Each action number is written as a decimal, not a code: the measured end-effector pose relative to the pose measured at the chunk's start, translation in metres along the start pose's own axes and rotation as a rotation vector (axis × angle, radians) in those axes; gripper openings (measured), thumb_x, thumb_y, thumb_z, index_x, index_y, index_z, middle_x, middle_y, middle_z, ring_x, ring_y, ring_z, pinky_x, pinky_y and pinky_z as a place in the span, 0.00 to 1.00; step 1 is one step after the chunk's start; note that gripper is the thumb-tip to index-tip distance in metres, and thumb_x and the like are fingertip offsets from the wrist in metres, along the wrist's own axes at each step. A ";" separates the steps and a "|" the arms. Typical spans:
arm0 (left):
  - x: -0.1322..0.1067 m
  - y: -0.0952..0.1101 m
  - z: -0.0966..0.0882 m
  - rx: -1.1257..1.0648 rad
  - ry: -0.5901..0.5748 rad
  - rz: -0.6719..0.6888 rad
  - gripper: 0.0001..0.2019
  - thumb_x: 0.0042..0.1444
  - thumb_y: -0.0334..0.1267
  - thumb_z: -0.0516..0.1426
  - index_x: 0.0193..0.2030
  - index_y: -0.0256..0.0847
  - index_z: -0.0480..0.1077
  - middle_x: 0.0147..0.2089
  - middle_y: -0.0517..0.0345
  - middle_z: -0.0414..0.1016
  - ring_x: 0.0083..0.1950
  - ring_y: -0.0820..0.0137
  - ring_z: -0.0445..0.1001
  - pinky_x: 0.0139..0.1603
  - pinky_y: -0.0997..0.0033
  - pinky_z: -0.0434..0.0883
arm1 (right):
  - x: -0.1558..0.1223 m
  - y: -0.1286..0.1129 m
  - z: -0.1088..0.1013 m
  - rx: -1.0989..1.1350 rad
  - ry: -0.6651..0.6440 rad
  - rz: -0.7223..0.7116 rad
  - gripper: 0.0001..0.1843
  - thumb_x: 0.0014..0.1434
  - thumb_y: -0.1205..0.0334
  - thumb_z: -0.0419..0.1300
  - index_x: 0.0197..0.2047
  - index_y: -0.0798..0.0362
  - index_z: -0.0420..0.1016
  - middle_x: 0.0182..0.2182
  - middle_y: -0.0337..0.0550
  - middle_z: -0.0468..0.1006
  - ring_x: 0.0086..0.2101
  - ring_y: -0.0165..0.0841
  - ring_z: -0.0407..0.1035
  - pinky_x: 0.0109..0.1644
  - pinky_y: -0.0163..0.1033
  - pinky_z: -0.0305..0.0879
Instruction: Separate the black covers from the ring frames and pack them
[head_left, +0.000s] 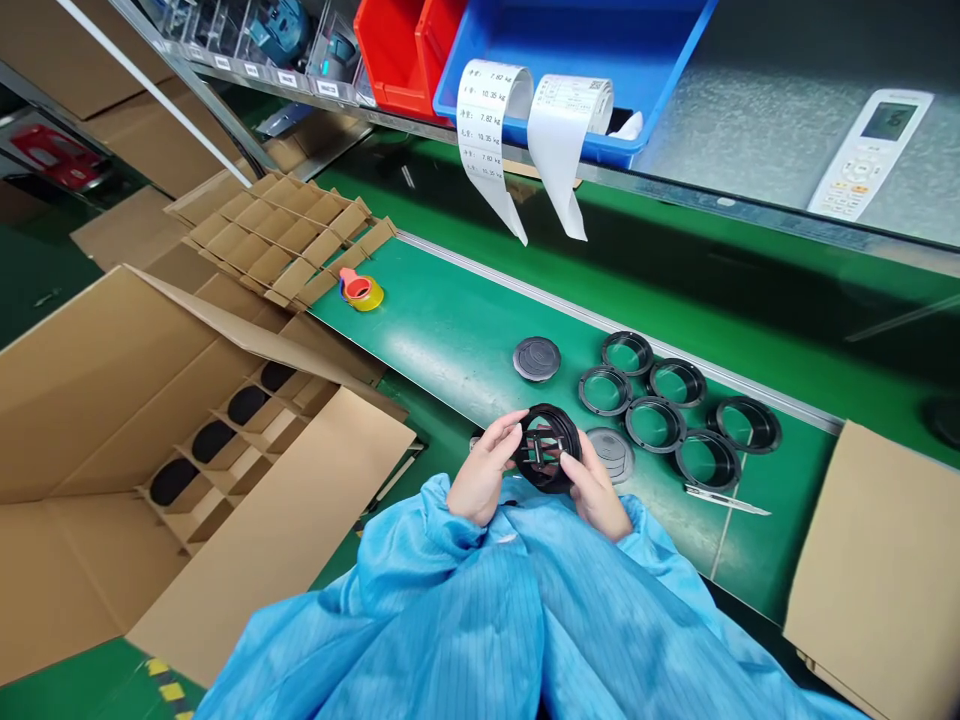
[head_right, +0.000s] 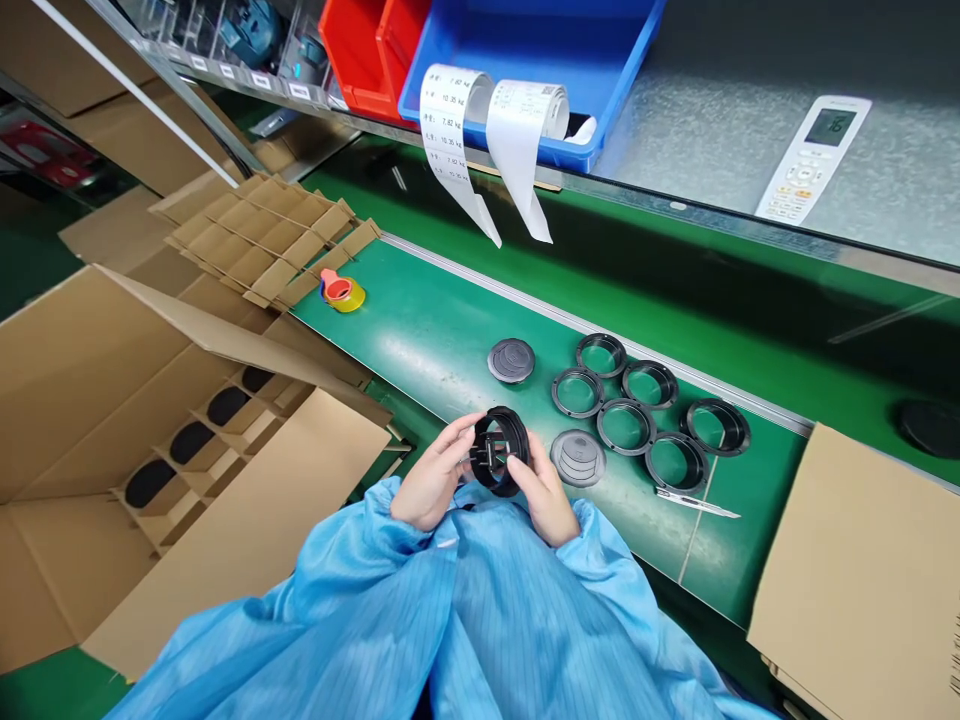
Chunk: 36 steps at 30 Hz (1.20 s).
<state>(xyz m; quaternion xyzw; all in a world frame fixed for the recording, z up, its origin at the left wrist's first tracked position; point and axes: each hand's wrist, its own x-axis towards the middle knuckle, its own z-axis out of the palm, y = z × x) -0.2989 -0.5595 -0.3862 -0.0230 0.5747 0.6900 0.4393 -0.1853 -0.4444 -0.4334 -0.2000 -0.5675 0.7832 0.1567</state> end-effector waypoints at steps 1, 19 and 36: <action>0.001 -0.001 -0.002 0.014 0.015 0.021 0.19 0.56 0.47 0.64 0.54 0.47 0.75 0.49 0.55 0.76 0.47 0.65 0.71 0.43 0.71 0.65 | 0.000 -0.001 0.000 0.036 0.011 0.025 0.25 0.64 0.46 0.57 0.61 0.46 0.67 0.57 0.45 0.74 0.58 0.45 0.67 0.62 0.54 0.66; 0.004 0.002 0.000 -0.166 -0.042 0.022 0.19 0.54 0.44 0.66 0.51 0.43 0.74 0.50 0.54 0.78 0.54 0.62 0.74 0.53 0.66 0.70 | 0.001 -0.018 0.004 0.174 0.018 0.096 0.21 0.64 0.48 0.54 0.55 0.48 0.72 0.53 0.45 0.77 0.54 0.44 0.71 0.58 0.53 0.70; 0.013 -0.006 -0.008 -0.341 -0.176 -0.132 0.15 0.57 0.45 0.63 0.47 0.41 0.76 0.45 0.54 0.80 0.44 0.64 0.78 0.47 0.63 0.73 | -0.005 -0.028 0.005 0.154 -0.097 0.176 0.26 0.65 0.44 0.52 0.60 0.47 0.70 0.51 0.45 0.78 0.53 0.45 0.72 0.53 0.51 0.73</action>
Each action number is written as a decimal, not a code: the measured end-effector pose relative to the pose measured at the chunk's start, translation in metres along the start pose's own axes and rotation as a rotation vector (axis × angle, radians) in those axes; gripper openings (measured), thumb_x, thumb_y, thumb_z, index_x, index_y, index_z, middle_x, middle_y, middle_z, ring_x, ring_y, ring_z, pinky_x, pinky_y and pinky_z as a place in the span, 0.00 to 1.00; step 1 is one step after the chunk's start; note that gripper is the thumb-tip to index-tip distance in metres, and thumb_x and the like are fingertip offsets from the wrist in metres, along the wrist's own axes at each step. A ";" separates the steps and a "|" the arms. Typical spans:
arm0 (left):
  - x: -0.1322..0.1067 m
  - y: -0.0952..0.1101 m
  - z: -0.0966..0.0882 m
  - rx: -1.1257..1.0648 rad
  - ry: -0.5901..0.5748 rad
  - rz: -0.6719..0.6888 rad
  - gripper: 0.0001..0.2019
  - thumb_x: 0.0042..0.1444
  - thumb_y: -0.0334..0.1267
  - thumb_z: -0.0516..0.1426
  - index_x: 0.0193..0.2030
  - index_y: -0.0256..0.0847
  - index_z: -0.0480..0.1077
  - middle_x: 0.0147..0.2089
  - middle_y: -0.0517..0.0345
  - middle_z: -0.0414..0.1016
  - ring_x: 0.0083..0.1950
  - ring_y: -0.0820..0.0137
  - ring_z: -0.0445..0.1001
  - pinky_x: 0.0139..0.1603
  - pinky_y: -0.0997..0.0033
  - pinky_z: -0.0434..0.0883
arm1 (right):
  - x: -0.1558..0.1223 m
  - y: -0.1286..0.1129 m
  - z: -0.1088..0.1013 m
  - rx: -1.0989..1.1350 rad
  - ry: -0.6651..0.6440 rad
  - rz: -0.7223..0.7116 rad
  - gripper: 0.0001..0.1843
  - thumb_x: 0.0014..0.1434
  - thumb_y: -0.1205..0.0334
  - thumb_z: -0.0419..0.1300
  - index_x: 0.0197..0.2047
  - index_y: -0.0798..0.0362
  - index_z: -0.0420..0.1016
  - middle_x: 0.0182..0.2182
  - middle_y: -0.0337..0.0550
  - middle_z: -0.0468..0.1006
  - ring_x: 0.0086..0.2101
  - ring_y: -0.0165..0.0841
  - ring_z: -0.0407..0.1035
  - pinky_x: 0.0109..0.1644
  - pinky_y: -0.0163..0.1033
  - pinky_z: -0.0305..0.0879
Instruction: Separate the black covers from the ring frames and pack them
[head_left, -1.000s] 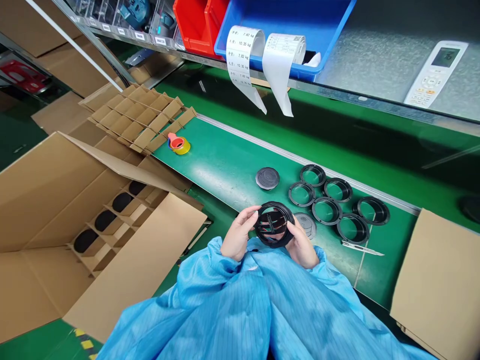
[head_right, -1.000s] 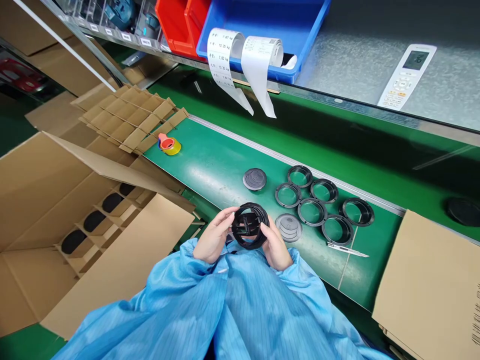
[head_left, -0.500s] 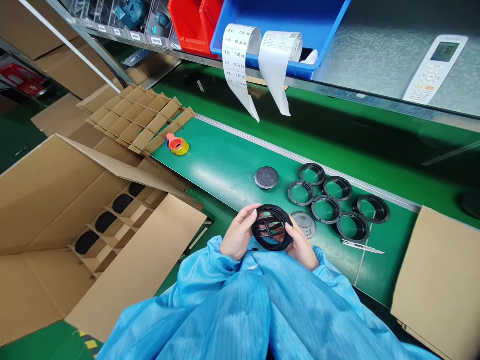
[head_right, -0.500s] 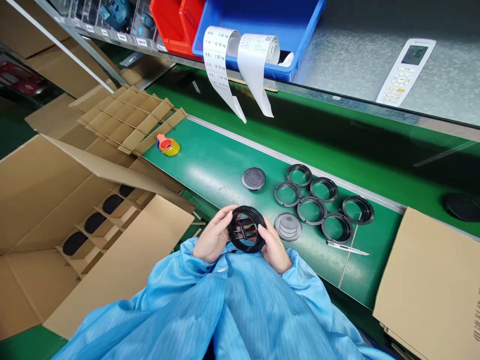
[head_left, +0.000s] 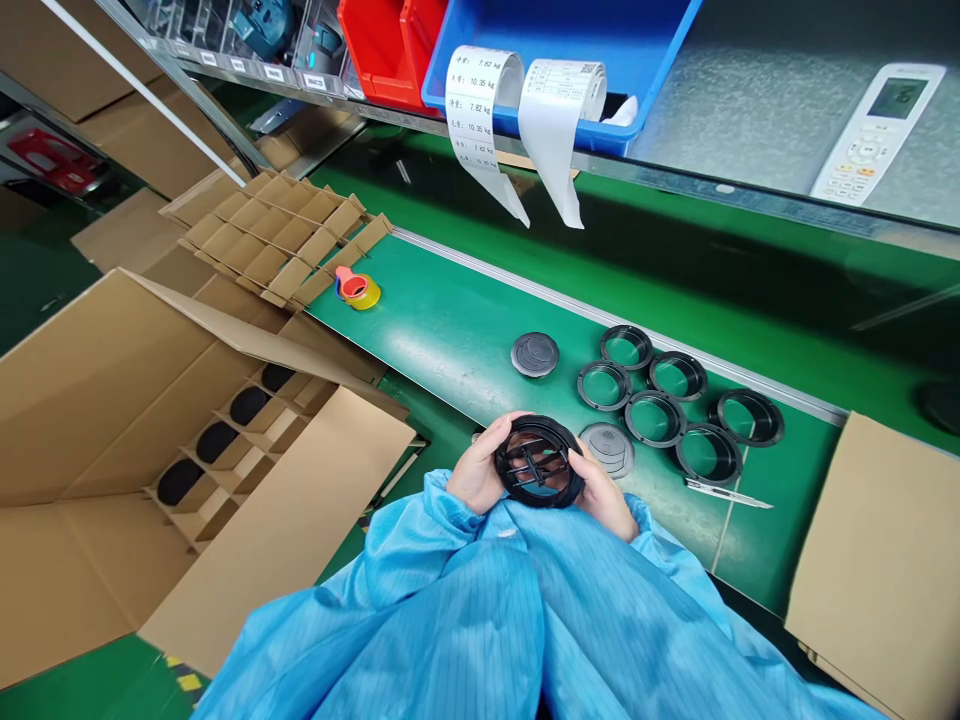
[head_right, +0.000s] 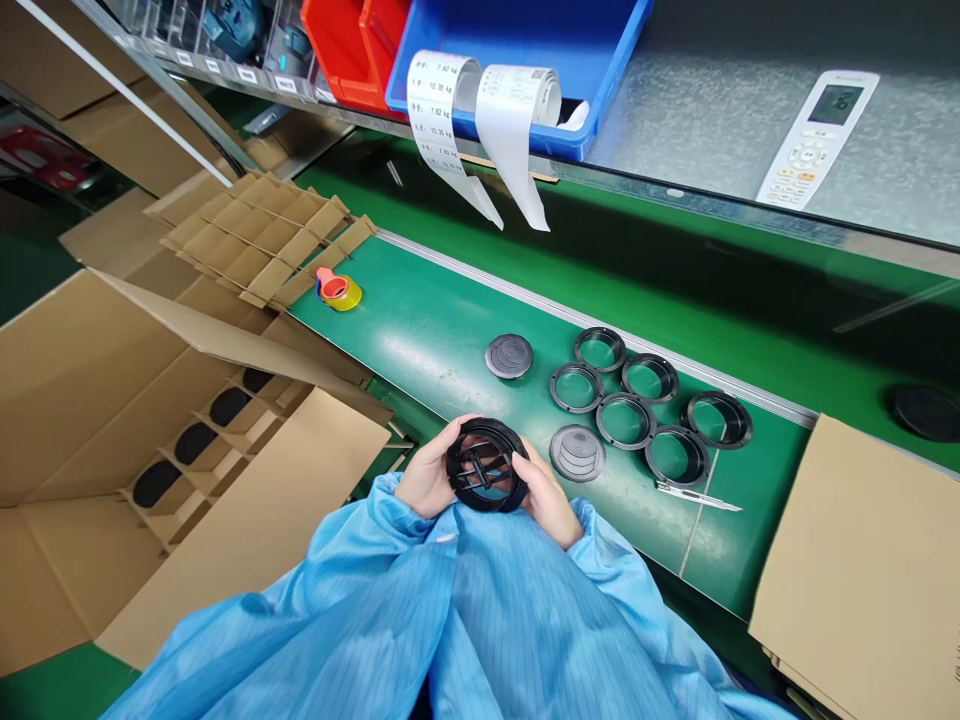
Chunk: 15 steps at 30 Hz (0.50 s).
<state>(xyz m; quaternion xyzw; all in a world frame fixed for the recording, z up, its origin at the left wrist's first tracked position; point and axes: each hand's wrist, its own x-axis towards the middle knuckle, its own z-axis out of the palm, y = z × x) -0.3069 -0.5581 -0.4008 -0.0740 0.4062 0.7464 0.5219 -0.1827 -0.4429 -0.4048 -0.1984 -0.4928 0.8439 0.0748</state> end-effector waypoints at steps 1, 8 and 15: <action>0.001 0.000 0.000 0.002 0.001 -0.004 0.15 0.57 0.46 0.63 0.47 0.41 0.76 0.43 0.54 0.80 0.43 0.63 0.78 0.47 0.62 0.73 | -0.002 -0.003 0.001 -0.024 -0.010 -0.011 0.25 0.65 0.44 0.52 0.60 0.46 0.70 0.52 0.44 0.78 0.53 0.45 0.71 0.55 0.51 0.72; 0.007 -0.002 -0.001 0.013 -0.047 0.072 0.13 0.55 0.47 0.65 0.39 0.39 0.78 0.50 0.52 0.79 0.52 0.61 0.75 0.53 0.62 0.72 | -0.017 -0.026 0.013 -0.561 -0.012 -0.237 0.23 0.70 0.49 0.50 0.63 0.46 0.67 0.58 0.44 0.73 0.58 0.41 0.66 0.64 0.45 0.61; 0.009 -0.002 0.002 -0.041 -0.075 0.070 0.12 0.54 0.46 0.66 0.37 0.38 0.78 0.52 0.54 0.78 0.53 0.63 0.74 0.54 0.63 0.72 | -0.020 -0.031 0.017 -0.703 -0.032 -0.319 0.22 0.71 0.54 0.47 0.64 0.49 0.63 0.57 0.47 0.72 0.56 0.39 0.67 0.61 0.42 0.63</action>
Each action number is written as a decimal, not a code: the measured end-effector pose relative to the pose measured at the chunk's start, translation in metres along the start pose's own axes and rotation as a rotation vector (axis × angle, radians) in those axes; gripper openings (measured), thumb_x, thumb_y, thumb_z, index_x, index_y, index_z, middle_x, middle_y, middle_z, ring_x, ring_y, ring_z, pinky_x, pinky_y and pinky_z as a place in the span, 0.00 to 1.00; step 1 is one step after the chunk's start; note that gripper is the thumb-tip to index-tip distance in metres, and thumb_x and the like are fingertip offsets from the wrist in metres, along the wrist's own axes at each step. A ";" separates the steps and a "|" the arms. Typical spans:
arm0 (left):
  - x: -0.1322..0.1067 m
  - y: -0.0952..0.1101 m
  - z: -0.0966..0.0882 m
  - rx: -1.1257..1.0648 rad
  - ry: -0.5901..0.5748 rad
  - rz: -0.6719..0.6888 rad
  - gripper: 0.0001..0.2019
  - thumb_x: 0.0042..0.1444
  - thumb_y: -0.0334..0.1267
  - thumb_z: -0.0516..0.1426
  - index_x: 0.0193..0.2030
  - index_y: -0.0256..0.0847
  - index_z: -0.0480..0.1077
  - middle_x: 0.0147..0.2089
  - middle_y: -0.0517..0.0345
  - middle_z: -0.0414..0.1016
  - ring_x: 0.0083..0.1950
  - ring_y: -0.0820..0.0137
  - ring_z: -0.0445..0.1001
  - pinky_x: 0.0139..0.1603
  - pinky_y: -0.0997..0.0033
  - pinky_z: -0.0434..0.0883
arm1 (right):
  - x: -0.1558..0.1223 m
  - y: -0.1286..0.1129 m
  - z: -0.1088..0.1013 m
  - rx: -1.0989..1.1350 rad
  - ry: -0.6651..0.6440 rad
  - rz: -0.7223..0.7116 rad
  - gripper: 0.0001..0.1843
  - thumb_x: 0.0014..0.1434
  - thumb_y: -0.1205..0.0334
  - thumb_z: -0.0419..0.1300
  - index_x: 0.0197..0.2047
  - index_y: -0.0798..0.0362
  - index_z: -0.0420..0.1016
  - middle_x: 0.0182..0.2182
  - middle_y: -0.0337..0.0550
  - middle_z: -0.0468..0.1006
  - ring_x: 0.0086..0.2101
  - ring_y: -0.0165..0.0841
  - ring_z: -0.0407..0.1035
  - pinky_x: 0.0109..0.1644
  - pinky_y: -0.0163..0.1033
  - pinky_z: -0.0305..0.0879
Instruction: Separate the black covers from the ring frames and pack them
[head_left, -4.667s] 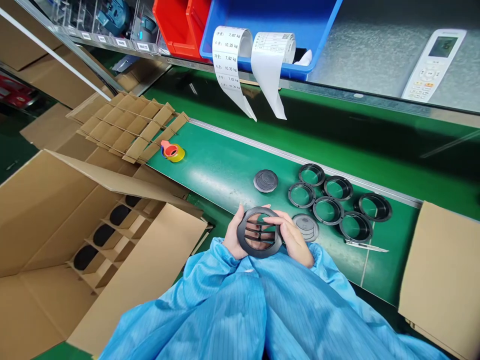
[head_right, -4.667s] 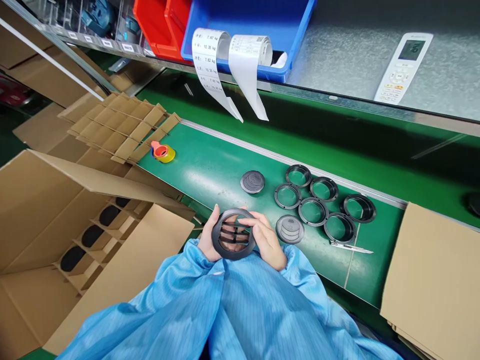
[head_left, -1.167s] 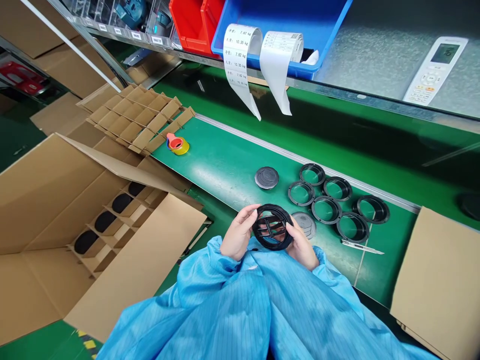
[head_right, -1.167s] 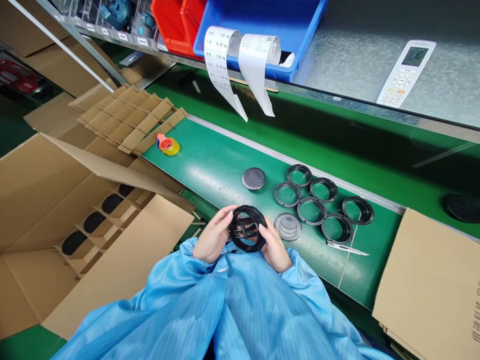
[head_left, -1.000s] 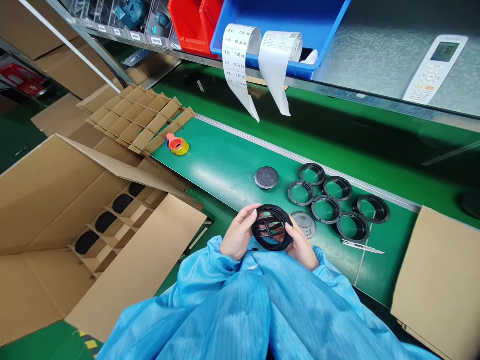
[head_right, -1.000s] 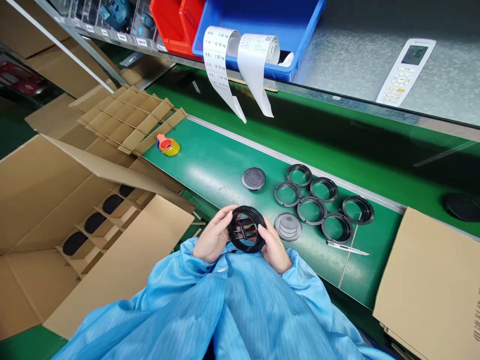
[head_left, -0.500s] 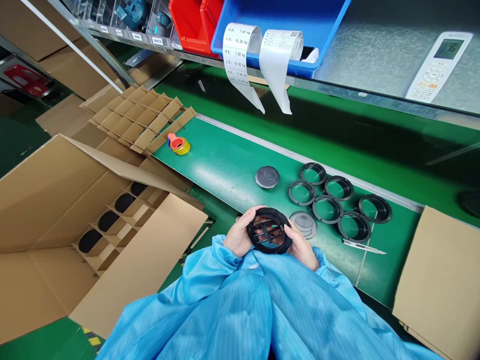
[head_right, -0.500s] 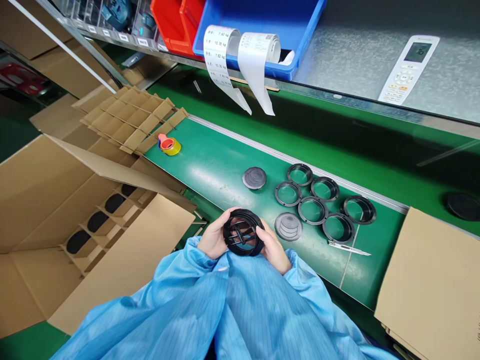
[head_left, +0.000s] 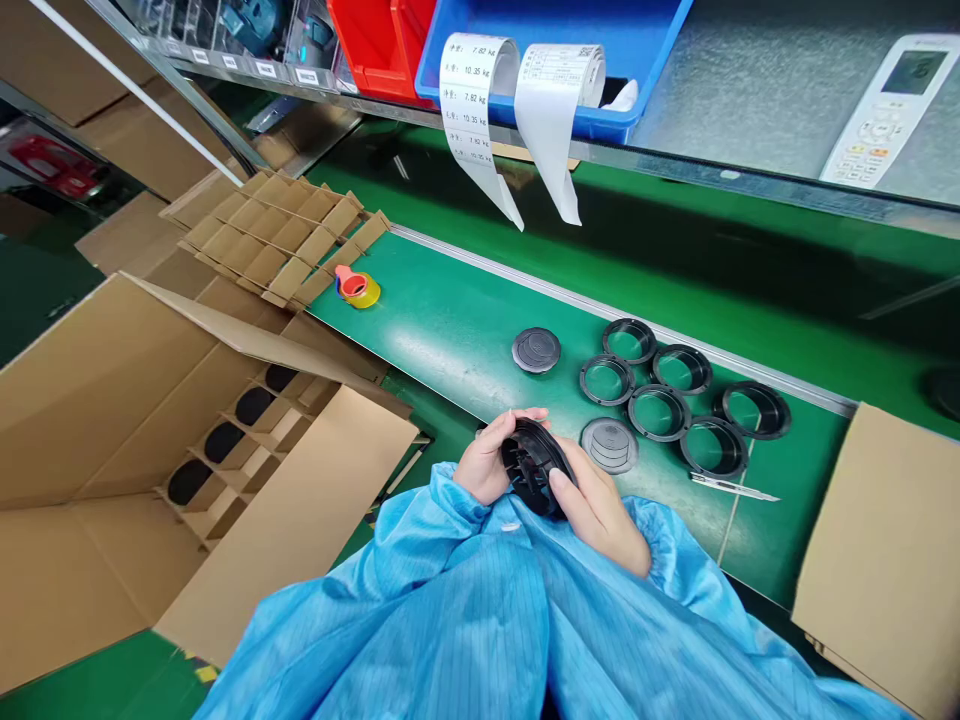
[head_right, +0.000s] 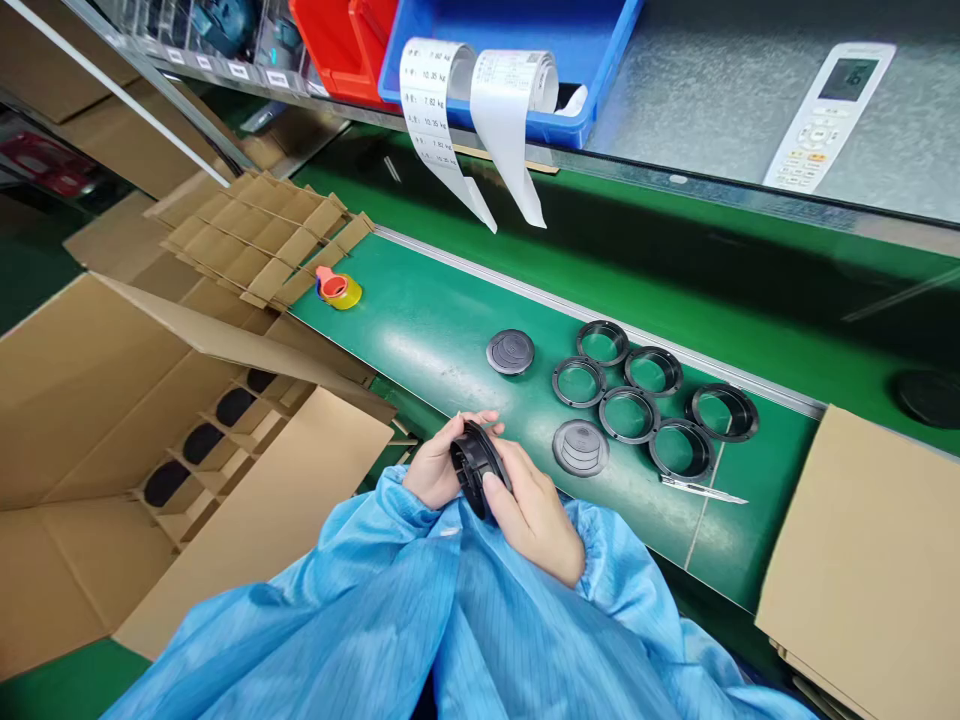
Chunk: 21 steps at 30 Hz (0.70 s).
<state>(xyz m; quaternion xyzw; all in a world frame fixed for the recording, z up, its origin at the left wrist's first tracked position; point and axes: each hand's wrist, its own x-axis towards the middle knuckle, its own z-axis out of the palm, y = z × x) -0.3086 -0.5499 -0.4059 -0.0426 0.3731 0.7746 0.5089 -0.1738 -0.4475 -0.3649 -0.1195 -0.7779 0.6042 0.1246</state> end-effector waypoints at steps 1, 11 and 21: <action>0.000 0.000 0.000 -0.007 0.002 -0.007 0.12 0.54 0.46 0.66 0.37 0.38 0.78 0.52 0.54 0.78 0.53 0.63 0.74 0.54 0.63 0.72 | 0.000 0.000 0.000 -0.001 -0.003 0.002 0.22 0.71 0.55 0.47 0.64 0.50 0.63 0.57 0.47 0.72 0.56 0.39 0.67 0.61 0.42 0.63; 0.001 0.000 -0.007 -0.010 -0.022 -0.036 0.10 0.57 0.45 0.64 0.39 0.40 0.78 0.52 0.55 0.79 0.51 0.63 0.76 0.53 0.63 0.73 | 0.003 0.004 -0.001 0.125 0.004 0.087 0.22 0.71 0.52 0.49 0.63 0.50 0.66 0.57 0.46 0.73 0.56 0.38 0.67 0.62 0.42 0.61; -0.021 0.001 0.003 0.019 -0.380 -0.008 0.42 0.46 0.55 0.67 0.67 0.46 0.62 0.68 0.46 0.64 0.69 0.48 0.60 0.66 0.50 0.62 | 0.017 0.028 0.022 1.084 0.096 0.647 0.24 0.59 0.39 0.58 0.47 0.49 0.76 0.45 0.42 0.81 0.50 0.44 0.73 0.54 0.51 0.70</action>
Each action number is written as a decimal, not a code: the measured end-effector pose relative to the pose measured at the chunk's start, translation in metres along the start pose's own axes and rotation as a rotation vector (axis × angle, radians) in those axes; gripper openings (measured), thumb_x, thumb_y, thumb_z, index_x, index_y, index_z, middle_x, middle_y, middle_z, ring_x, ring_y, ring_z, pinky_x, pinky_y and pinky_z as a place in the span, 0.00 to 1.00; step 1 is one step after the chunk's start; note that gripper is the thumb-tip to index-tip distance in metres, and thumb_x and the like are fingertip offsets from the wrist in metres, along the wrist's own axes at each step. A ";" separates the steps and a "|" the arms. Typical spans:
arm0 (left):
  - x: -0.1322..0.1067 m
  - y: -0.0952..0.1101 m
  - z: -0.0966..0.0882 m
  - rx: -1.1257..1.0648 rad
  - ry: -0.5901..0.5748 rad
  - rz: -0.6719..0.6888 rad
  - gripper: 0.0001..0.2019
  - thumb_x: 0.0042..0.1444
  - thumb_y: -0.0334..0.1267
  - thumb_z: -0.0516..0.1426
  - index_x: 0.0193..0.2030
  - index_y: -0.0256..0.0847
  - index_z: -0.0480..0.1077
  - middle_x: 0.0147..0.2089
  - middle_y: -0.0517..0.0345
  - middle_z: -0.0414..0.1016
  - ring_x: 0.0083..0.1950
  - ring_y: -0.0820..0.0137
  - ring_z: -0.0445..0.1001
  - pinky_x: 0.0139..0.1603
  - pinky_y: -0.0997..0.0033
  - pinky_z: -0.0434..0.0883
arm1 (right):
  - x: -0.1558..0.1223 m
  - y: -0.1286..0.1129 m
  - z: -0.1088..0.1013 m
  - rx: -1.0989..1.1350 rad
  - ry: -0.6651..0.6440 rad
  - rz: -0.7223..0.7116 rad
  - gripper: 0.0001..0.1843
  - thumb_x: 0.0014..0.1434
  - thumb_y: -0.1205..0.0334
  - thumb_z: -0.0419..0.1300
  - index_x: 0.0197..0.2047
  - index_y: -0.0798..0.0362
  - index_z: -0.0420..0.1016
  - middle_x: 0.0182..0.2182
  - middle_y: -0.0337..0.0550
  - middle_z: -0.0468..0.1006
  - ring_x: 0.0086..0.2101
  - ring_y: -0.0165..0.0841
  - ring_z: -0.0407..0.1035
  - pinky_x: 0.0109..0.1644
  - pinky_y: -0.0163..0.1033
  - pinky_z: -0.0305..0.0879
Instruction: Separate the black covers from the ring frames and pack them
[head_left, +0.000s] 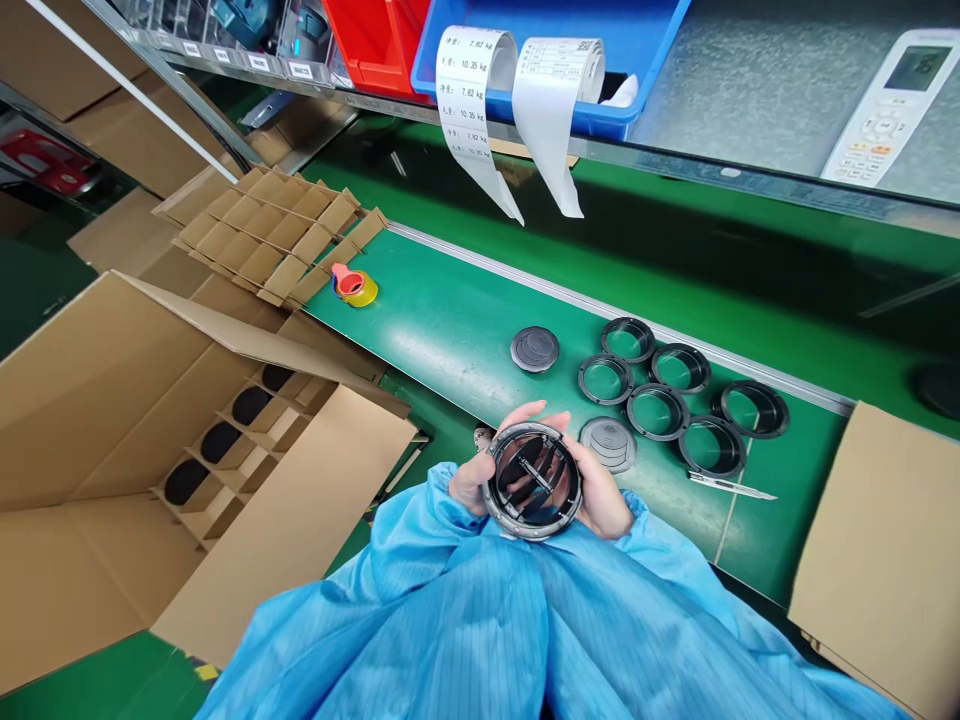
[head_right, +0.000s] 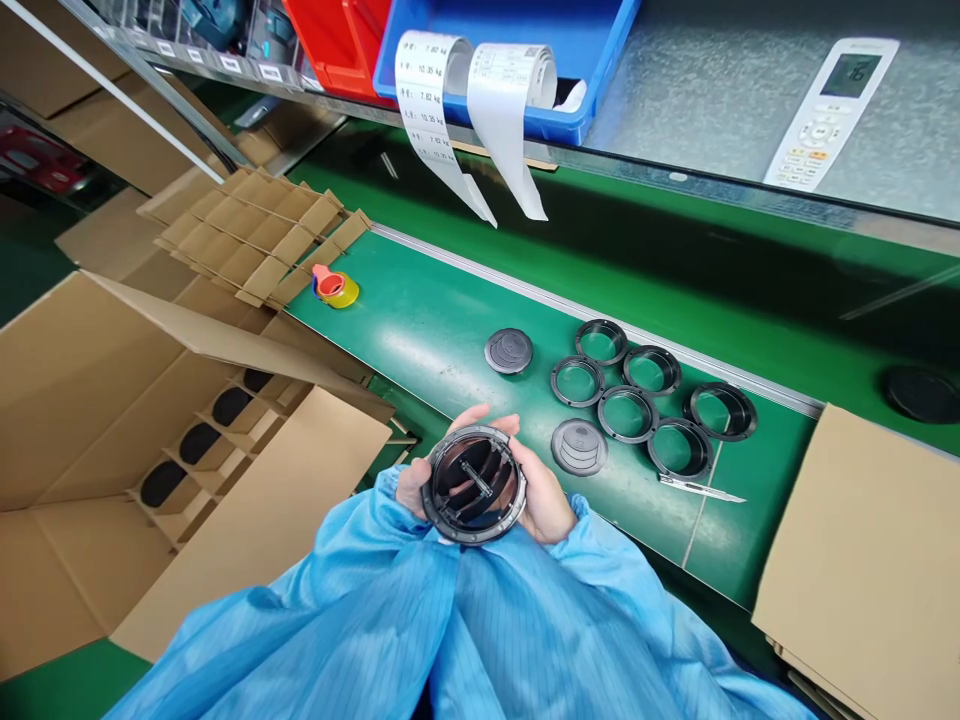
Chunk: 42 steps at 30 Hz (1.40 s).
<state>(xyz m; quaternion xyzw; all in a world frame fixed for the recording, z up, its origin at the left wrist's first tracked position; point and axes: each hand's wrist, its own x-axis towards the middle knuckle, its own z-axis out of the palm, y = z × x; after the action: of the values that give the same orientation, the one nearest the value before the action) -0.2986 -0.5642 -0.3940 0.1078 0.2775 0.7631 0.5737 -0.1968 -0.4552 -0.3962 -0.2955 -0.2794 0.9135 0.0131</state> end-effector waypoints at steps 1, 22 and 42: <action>0.000 0.001 0.002 0.017 0.014 -0.010 0.39 0.48 0.53 0.66 0.66 0.45 0.63 0.68 0.46 0.64 0.67 0.48 0.63 0.64 0.50 0.64 | 0.001 -0.001 -0.002 -0.056 -0.006 -0.014 0.24 0.60 0.39 0.57 0.48 0.49 0.76 0.46 0.42 0.81 0.50 0.43 0.73 0.55 0.50 0.70; 0.014 0.000 0.019 0.172 0.368 -0.059 0.17 0.52 0.36 0.59 0.50 0.40 0.75 0.46 0.54 0.75 0.50 0.65 0.71 0.54 0.69 0.67 | -0.011 -0.008 -0.015 -1.476 0.116 -0.887 0.08 0.66 0.56 0.59 0.38 0.50 0.71 0.35 0.41 0.76 0.40 0.38 0.66 0.43 0.45 0.55; 0.027 -0.008 0.009 0.072 0.418 -0.151 0.25 0.52 0.37 0.59 0.58 0.40 0.71 0.51 0.51 0.78 0.53 0.59 0.74 0.59 0.61 0.66 | 0.003 -0.002 -0.018 -1.307 0.088 -0.864 0.08 0.68 0.60 0.52 0.37 0.50 0.69 0.36 0.46 0.73 0.41 0.40 0.65 0.45 0.47 0.63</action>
<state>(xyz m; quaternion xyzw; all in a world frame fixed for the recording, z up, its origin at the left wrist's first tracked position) -0.2962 -0.5344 -0.3948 -0.0535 0.4248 0.7134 0.5547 -0.1898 -0.4434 -0.4086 -0.1442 -0.8496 0.4654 0.2019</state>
